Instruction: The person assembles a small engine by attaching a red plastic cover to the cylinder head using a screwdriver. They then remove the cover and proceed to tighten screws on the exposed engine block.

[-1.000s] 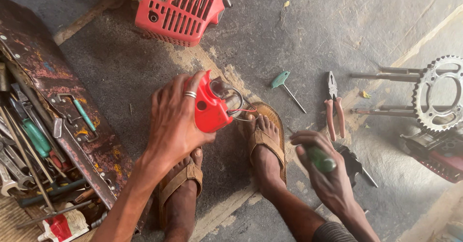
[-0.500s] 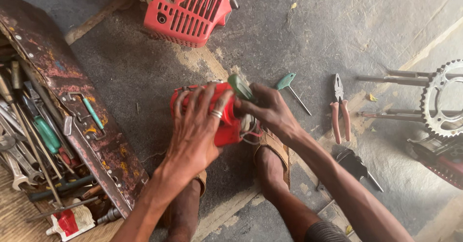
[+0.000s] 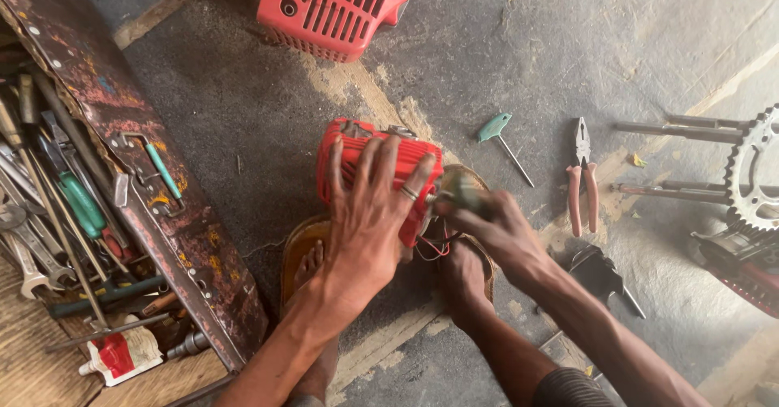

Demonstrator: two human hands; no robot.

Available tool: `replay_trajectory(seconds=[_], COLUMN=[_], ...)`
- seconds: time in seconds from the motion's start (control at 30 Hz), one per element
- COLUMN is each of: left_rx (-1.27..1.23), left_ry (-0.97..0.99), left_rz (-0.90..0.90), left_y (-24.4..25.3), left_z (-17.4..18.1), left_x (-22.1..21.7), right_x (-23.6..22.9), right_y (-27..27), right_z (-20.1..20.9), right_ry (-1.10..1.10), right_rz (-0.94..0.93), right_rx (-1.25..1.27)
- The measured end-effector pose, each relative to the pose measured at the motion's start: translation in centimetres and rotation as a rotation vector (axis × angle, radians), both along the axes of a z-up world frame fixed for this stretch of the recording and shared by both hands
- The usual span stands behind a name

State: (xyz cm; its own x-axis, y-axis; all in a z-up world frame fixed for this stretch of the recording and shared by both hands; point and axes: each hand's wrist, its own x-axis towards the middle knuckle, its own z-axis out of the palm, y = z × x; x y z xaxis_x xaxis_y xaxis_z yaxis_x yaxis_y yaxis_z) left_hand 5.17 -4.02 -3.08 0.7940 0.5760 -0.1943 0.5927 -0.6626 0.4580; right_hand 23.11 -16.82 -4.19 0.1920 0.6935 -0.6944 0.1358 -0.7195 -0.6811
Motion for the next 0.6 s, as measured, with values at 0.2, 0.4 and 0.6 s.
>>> replay_trajectory(seconds=[0.2, 0.4, 0.6], left_rx=[-0.125, 0.077, -0.05], left_ry=[0.019, 0.012, -0.003], left_rz=[0.078, -0.079, -0.134], left_y=[0.7, 1.1, 3.7], left_z=[-0.7, -1.0, -0.8], left_x=[0.3, 0.6, 1.7], right_x=[1.3, 2.0, 2.5], right_y=[-4.6, -6.1, -6.3], right_z=[2.8, 1.0, -1.0], right_ry=[-0.088, 0.033, 0.147], right_rz=[0.255, -0.178, -0.229], right_rx=[0.381, 0.103, 0.245])
